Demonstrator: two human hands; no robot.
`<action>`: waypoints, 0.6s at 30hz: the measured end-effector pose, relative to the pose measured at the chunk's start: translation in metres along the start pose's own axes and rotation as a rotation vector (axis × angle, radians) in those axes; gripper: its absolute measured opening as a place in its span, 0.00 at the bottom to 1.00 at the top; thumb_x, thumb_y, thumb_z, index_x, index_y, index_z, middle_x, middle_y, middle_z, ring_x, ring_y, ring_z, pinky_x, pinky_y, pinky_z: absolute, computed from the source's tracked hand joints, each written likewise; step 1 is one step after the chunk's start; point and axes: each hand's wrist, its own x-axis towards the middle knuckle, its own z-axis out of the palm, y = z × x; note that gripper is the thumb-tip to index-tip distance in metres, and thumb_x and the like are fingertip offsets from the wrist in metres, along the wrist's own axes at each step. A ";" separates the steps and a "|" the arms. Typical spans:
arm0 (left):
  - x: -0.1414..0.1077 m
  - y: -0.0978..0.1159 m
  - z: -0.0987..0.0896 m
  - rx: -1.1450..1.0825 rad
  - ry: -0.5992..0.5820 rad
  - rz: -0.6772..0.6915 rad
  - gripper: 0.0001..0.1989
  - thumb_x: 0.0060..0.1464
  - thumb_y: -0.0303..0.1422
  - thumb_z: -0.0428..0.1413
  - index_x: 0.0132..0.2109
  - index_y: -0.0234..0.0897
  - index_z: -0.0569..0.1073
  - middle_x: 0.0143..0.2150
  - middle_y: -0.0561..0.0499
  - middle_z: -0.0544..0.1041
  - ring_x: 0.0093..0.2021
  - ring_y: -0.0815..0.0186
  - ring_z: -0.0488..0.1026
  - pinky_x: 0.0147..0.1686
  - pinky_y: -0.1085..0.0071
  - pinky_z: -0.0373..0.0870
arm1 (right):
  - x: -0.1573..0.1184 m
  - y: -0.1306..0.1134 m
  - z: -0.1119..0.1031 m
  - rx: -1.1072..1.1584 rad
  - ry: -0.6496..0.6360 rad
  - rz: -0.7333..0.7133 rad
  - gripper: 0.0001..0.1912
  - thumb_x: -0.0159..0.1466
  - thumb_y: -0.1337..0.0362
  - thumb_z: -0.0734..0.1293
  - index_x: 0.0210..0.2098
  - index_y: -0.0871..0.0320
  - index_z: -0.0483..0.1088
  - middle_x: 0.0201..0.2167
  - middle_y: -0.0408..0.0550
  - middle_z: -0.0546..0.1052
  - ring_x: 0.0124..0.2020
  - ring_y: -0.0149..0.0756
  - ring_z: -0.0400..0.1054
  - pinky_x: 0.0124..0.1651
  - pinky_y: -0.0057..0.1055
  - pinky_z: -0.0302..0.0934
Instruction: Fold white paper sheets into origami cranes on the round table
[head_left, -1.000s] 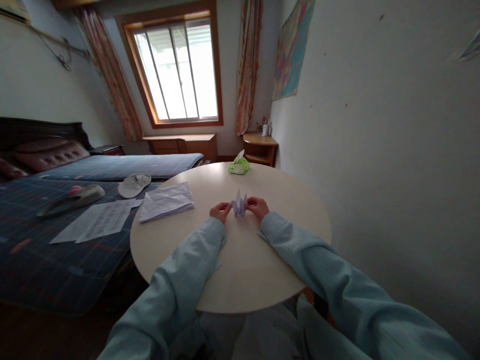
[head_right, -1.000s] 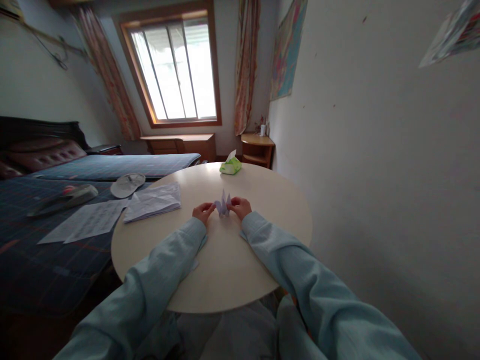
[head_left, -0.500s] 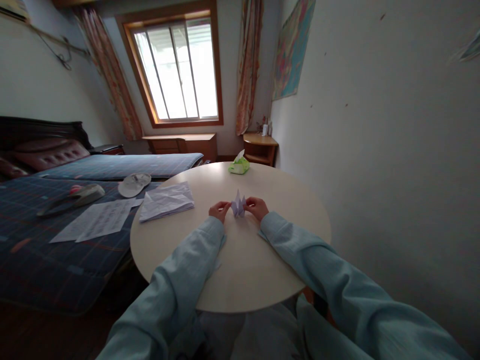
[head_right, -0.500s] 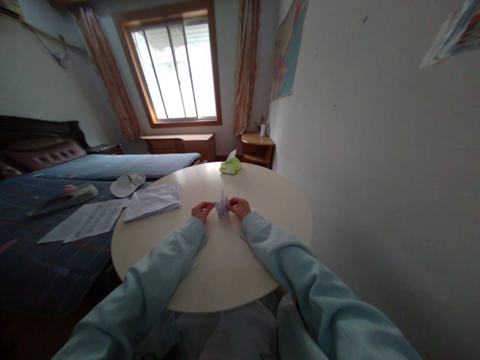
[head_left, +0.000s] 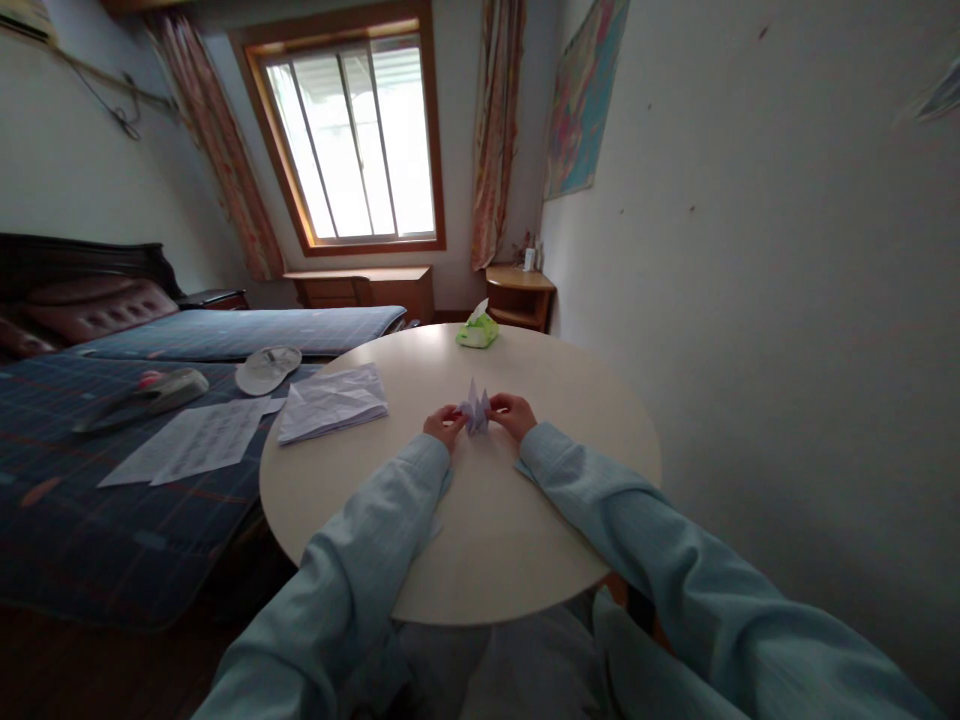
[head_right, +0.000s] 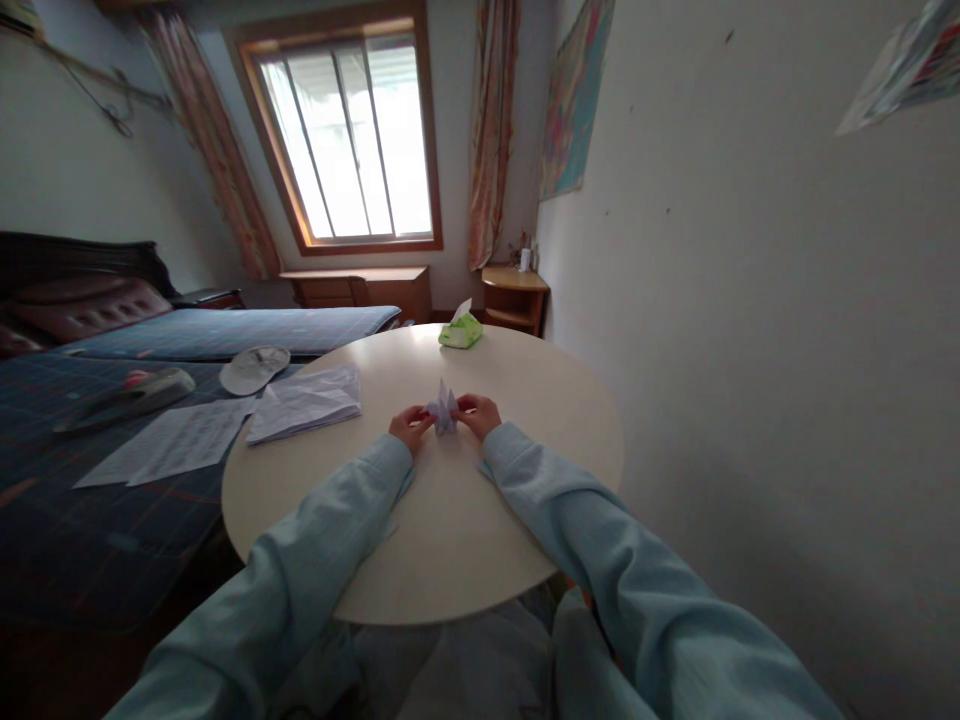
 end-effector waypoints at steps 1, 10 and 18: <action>0.001 -0.001 -0.001 0.009 -0.001 -0.006 0.07 0.34 0.31 0.57 0.26 0.35 0.70 0.24 0.52 0.72 0.28 0.68 0.69 0.28 0.74 0.64 | 0.000 0.000 0.000 0.006 -0.001 0.002 0.07 0.42 0.63 0.66 0.21 0.60 0.67 0.19 0.43 0.71 0.24 0.30 0.65 0.28 0.27 0.58; 0.005 0.002 -0.002 -0.243 0.082 -0.172 0.09 0.32 0.32 0.57 0.24 0.34 0.66 0.25 0.52 0.70 0.26 0.71 0.68 0.20 0.78 0.64 | 0.004 0.008 0.002 0.211 0.026 0.006 0.09 0.40 0.62 0.66 0.19 0.60 0.64 0.19 0.41 0.71 0.24 0.29 0.65 0.30 0.29 0.60; 0.006 0.001 0.000 -0.389 0.120 -0.225 0.11 0.31 0.34 0.58 0.25 0.33 0.66 0.24 0.52 0.70 0.25 0.70 0.69 0.23 0.75 0.67 | 0.006 0.010 0.004 0.264 0.150 0.007 0.09 0.39 0.62 0.67 0.19 0.59 0.65 0.19 0.42 0.72 0.24 0.30 0.65 0.32 0.30 0.60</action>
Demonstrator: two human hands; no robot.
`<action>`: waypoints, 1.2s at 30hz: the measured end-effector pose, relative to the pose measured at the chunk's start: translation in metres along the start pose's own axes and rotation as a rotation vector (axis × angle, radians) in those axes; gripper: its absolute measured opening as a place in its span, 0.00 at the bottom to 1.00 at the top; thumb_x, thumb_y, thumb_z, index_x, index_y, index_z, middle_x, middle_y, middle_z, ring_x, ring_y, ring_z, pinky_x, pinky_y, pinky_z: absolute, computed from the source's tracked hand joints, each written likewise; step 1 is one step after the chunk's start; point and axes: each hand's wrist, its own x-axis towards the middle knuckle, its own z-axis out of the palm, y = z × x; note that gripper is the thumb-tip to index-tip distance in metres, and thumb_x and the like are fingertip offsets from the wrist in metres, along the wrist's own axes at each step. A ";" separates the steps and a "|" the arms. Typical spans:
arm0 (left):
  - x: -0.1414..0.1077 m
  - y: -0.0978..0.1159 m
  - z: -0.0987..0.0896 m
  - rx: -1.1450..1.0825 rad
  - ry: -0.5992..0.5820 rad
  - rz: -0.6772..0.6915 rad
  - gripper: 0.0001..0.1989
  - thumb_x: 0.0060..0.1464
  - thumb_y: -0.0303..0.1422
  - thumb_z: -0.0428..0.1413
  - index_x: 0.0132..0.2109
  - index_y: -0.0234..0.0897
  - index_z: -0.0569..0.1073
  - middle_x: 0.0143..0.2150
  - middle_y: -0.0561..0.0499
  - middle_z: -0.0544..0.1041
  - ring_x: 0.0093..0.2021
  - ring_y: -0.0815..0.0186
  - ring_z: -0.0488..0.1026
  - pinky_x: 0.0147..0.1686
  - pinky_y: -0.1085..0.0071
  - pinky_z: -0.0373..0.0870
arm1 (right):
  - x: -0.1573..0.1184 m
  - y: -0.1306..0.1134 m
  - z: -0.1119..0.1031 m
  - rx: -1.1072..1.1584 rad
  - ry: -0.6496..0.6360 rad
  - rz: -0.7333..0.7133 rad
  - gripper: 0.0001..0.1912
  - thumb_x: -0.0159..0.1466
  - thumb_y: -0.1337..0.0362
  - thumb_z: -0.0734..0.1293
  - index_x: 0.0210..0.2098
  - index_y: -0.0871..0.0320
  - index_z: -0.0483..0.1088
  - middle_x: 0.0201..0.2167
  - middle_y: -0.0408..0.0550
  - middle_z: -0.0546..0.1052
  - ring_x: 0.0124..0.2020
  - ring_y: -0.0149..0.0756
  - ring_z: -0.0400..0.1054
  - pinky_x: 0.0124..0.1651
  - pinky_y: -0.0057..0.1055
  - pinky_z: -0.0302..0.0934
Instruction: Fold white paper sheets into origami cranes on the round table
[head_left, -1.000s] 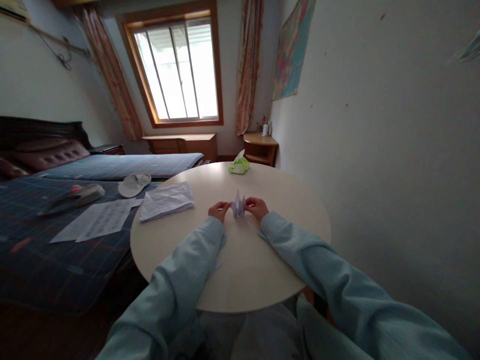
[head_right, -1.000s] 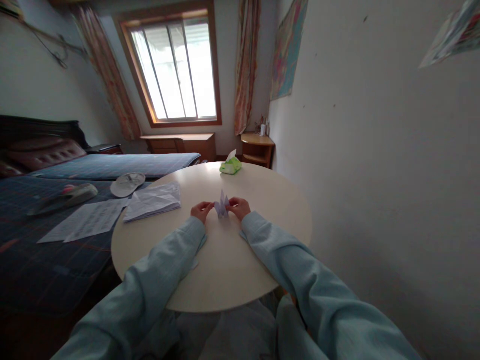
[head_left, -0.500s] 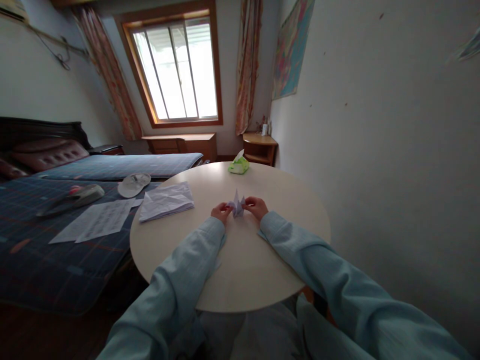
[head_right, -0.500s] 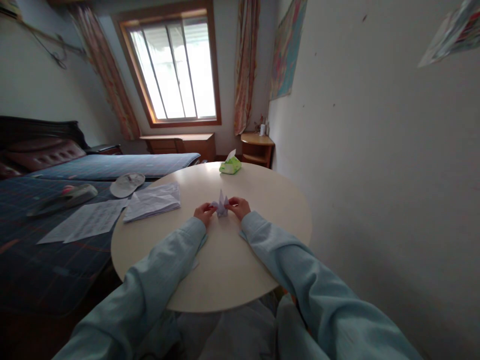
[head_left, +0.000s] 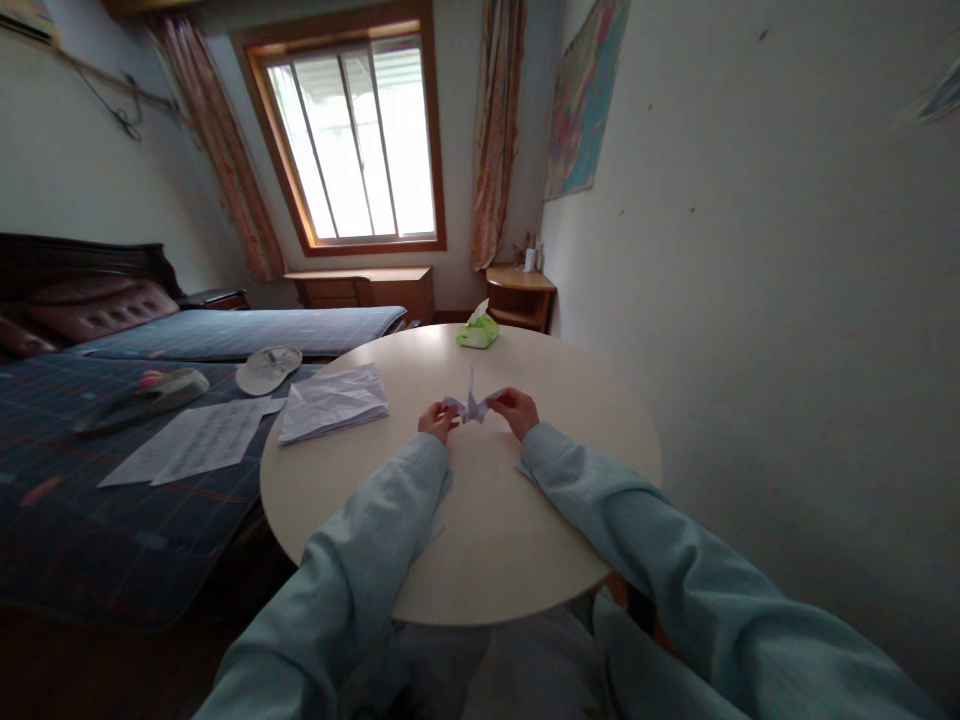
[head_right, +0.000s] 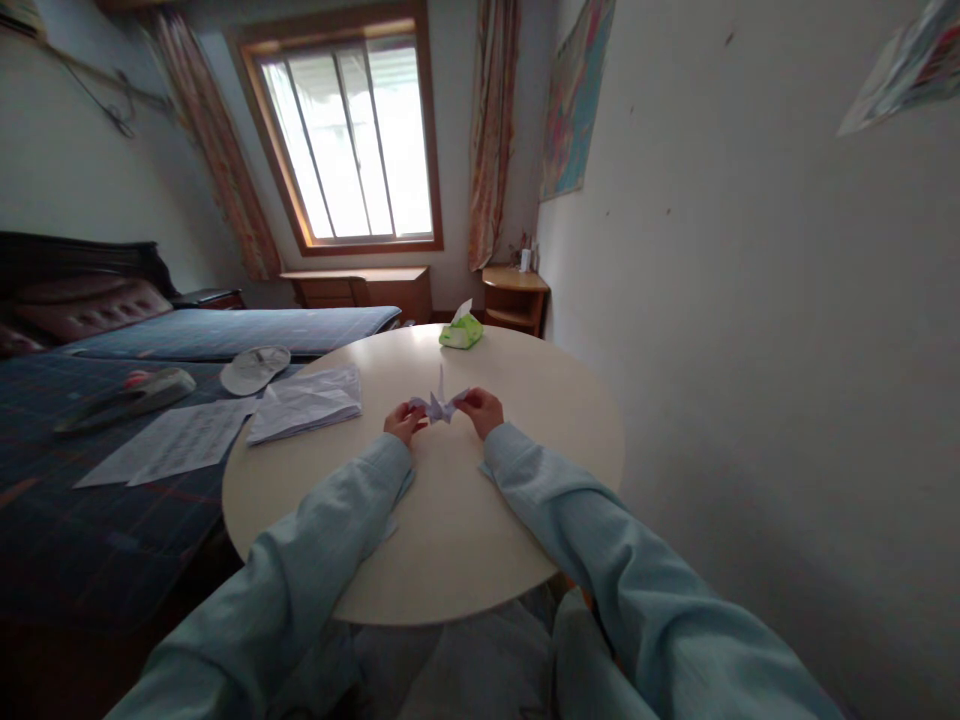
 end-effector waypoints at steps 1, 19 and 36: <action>0.000 0.000 0.000 -0.013 -0.002 -0.004 0.12 0.31 0.34 0.58 0.25 0.32 0.66 0.24 0.52 0.70 0.26 0.70 0.69 0.24 0.75 0.67 | 0.000 0.000 0.000 0.014 0.008 -0.001 0.09 0.39 0.61 0.67 0.19 0.59 0.65 0.19 0.42 0.72 0.24 0.31 0.65 0.31 0.30 0.60; -0.013 0.008 0.007 -0.149 -0.165 -0.124 0.15 0.29 0.33 0.59 0.28 0.33 0.64 0.27 0.53 0.68 0.24 0.72 0.67 0.23 0.76 0.63 | -0.006 -0.011 0.002 -0.031 -0.147 -0.005 0.12 0.40 0.57 0.67 0.21 0.60 0.66 0.20 0.43 0.72 0.24 0.30 0.65 0.29 0.28 0.60; -0.015 0.010 0.007 -0.008 -0.259 -0.074 0.15 0.29 0.35 0.59 0.26 0.34 0.63 0.23 0.55 0.67 0.23 0.72 0.65 0.18 0.78 0.61 | -0.004 -0.017 0.000 0.142 -0.111 0.077 0.17 0.47 0.51 0.60 0.24 0.60 0.66 0.33 0.47 0.71 0.36 0.31 0.64 0.36 0.29 0.59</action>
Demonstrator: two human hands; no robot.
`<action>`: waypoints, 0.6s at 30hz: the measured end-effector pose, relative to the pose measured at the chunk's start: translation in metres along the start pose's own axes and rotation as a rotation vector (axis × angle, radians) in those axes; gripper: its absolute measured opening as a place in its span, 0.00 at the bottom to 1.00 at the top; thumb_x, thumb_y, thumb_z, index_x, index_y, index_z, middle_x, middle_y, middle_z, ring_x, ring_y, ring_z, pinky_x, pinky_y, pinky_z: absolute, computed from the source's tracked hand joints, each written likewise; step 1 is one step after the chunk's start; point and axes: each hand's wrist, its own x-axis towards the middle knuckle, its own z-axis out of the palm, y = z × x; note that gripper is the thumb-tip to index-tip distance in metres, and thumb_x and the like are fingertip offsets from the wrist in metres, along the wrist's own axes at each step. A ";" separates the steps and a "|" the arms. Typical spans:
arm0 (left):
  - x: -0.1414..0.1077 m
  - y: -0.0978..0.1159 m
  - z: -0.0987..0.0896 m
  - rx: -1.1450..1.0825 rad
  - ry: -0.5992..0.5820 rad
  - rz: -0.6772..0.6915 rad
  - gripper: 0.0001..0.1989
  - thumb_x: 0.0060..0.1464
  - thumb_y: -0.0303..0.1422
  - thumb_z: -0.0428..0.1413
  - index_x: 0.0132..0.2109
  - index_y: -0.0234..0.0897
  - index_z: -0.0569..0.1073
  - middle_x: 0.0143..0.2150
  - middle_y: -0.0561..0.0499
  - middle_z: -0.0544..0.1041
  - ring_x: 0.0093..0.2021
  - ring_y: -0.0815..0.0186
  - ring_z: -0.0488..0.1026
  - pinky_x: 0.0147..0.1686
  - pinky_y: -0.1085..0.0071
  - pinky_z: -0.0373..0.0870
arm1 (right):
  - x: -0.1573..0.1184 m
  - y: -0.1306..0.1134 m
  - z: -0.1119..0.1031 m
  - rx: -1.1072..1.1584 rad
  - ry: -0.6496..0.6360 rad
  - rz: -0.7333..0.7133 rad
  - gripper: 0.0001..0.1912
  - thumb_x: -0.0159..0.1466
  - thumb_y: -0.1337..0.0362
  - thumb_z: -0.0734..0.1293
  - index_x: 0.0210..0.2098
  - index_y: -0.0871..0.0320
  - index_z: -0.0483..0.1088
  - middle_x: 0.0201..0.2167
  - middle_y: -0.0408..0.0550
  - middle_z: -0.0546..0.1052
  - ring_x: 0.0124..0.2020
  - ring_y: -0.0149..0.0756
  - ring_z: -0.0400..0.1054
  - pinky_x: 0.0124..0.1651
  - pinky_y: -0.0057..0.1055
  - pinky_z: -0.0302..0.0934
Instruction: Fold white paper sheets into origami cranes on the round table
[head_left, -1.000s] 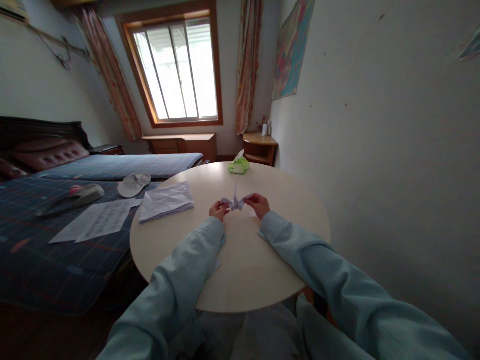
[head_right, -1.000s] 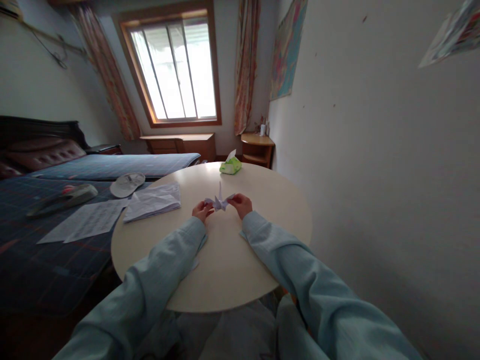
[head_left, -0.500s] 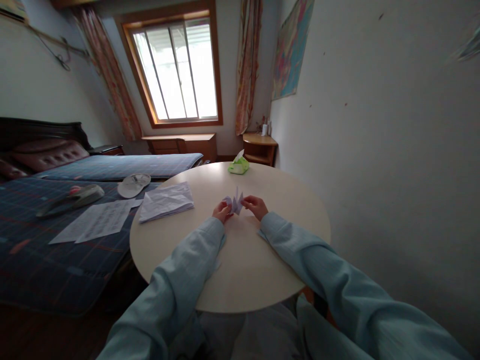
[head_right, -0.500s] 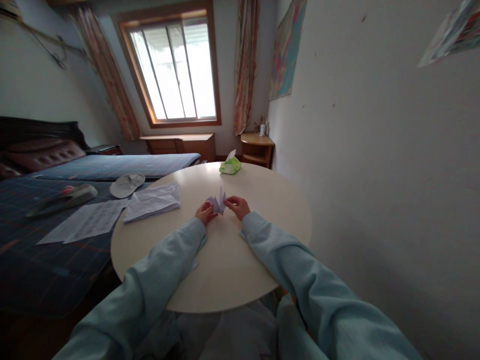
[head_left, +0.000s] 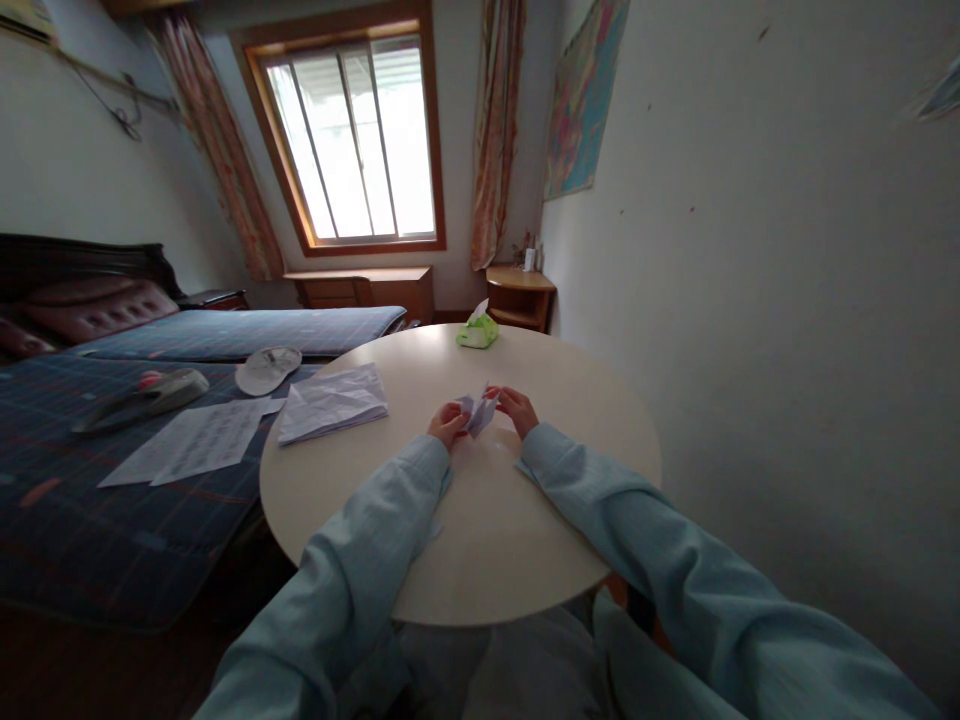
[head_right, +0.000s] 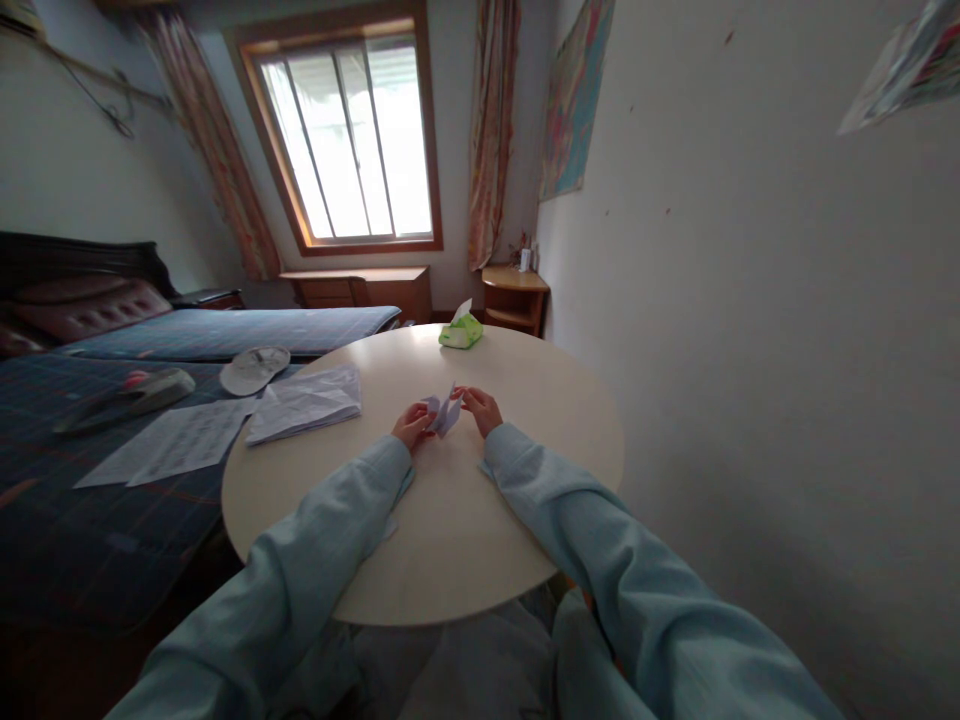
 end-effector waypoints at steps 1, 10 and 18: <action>0.000 0.000 0.000 0.001 -0.007 -0.001 0.15 0.28 0.35 0.59 0.26 0.34 0.63 0.22 0.55 0.66 0.22 0.72 0.65 0.18 0.78 0.60 | 0.000 0.000 0.001 0.011 -0.006 0.006 0.17 0.46 0.51 0.60 0.23 0.60 0.66 0.32 0.47 0.71 0.35 0.31 0.64 0.36 0.29 0.59; -0.002 0.001 0.001 0.025 -0.023 -0.008 0.15 0.28 0.36 0.58 0.26 0.35 0.62 0.24 0.54 0.67 0.23 0.71 0.64 0.18 0.77 0.60 | 0.001 0.002 -0.001 0.010 -0.023 0.005 0.17 0.47 0.51 0.59 0.21 0.60 0.66 0.24 0.46 0.71 0.27 0.29 0.64 0.31 0.27 0.59; -0.005 0.003 0.001 0.037 -0.044 -0.026 0.17 0.27 0.39 0.59 0.26 0.35 0.63 0.22 0.55 0.67 0.19 0.73 0.63 0.16 0.77 0.60 | 0.000 0.000 0.000 -0.072 -0.041 -0.047 0.12 0.46 0.59 0.60 0.26 0.59 0.68 0.26 0.44 0.72 0.28 0.28 0.64 0.32 0.27 0.58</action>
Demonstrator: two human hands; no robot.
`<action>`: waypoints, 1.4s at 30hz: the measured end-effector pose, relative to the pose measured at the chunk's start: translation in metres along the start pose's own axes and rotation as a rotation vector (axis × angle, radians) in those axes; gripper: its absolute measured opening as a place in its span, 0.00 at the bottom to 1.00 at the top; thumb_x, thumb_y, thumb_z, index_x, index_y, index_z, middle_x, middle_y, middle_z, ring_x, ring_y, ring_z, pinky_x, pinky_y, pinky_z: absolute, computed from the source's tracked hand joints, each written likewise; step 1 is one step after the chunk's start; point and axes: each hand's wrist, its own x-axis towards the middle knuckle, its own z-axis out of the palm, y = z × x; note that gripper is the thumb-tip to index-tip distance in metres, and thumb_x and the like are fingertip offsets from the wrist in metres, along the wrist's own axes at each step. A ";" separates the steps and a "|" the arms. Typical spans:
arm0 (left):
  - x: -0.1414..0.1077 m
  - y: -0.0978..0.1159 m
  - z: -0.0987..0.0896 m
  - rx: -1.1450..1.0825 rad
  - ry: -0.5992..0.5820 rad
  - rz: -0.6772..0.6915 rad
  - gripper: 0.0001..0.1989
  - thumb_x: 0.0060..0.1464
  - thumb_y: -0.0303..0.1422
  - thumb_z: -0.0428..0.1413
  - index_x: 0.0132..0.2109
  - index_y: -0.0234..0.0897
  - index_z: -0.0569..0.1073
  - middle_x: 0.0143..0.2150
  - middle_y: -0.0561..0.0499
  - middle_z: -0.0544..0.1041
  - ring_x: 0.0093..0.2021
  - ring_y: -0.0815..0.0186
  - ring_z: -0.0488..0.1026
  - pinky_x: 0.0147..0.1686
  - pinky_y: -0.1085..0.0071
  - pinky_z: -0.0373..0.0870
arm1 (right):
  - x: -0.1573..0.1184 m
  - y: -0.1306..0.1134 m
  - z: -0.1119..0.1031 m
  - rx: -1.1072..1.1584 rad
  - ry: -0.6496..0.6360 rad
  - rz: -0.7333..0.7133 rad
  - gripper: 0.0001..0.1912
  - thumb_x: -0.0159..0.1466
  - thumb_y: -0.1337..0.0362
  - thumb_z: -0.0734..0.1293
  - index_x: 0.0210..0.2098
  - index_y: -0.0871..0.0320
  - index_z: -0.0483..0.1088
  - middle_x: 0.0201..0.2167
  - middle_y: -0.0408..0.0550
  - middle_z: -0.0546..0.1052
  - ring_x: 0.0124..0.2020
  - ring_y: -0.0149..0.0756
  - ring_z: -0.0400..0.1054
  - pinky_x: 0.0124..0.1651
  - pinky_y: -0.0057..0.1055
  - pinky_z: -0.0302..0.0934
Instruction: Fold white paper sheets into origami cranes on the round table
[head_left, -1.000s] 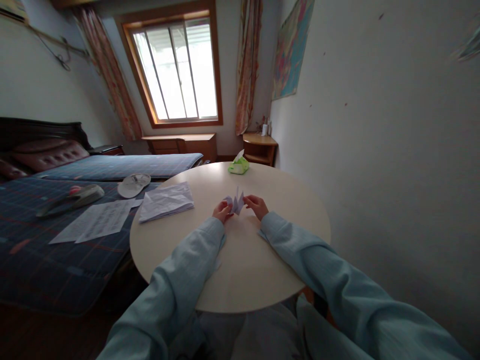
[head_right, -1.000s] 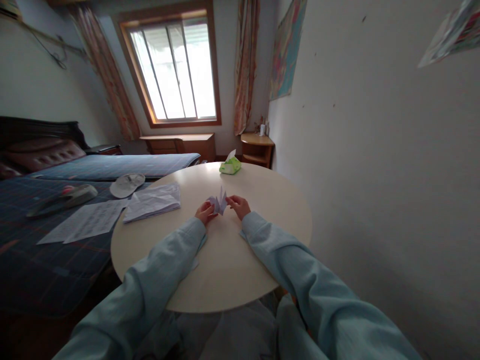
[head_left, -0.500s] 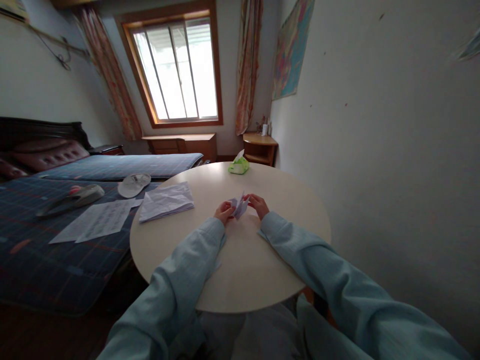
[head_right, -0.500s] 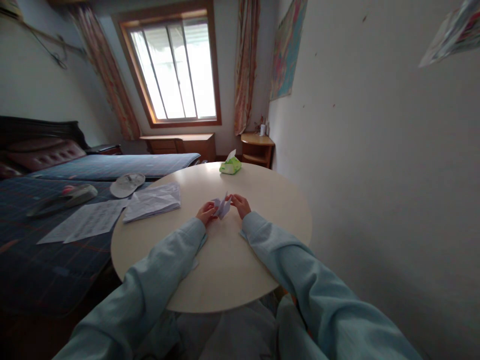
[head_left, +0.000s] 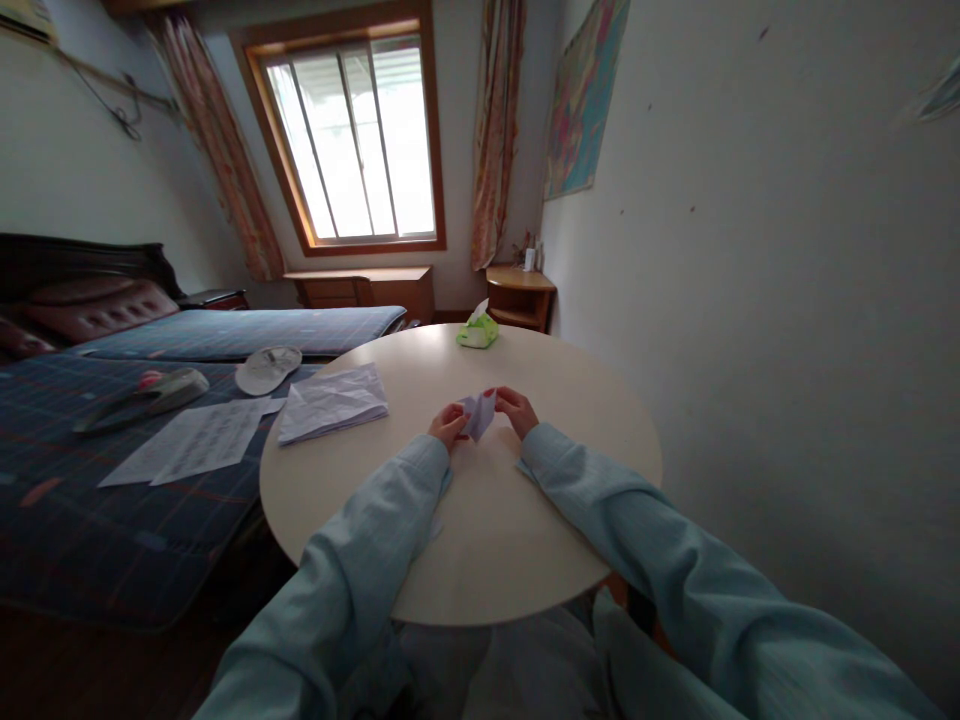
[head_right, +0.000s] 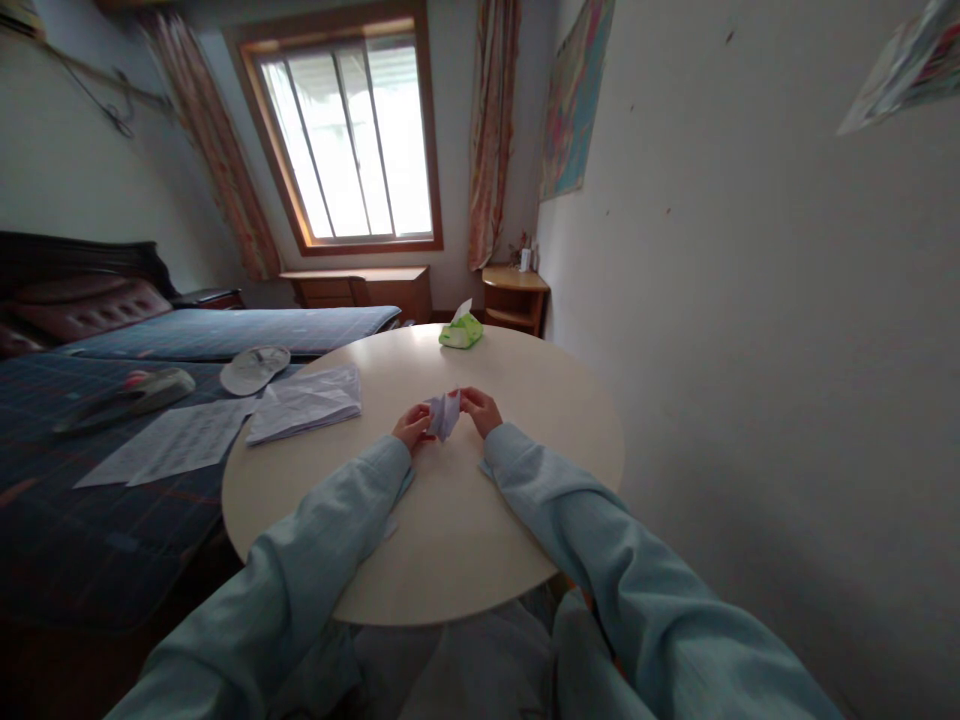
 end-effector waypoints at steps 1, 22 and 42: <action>0.000 0.000 0.000 0.000 -0.008 -0.001 0.18 0.26 0.39 0.59 0.26 0.35 0.63 0.22 0.56 0.67 0.19 0.73 0.63 0.16 0.77 0.60 | 0.000 0.000 0.000 0.005 -0.005 0.004 0.11 0.46 0.60 0.61 0.27 0.59 0.68 0.27 0.44 0.73 0.29 0.29 0.64 0.33 0.27 0.58; 0.003 -0.003 -0.005 -0.053 0.002 0.032 0.13 0.27 0.34 0.57 0.25 0.35 0.64 0.21 0.57 0.66 0.22 0.72 0.65 0.19 0.77 0.61 | 0.002 0.013 -0.004 -0.206 -0.016 -0.063 0.10 0.46 0.60 0.63 0.26 0.57 0.71 0.28 0.45 0.74 0.31 0.34 0.67 0.37 0.31 0.60; -0.001 -0.001 -0.002 -0.110 -0.148 -0.032 0.15 0.27 0.34 0.58 0.25 0.34 0.62 0.22 0.56 0.68 0.21 0.73 0.65 0.18 0.77 0.61 | -0.004 0.004 -0.001 -0.337 0.027 -0.159 0.07 0.47 0.66 0.61 0.24 0.57 0.71 0.23 0.41 0.73 0.26 0.29 0.66 0.31 0.25 0.59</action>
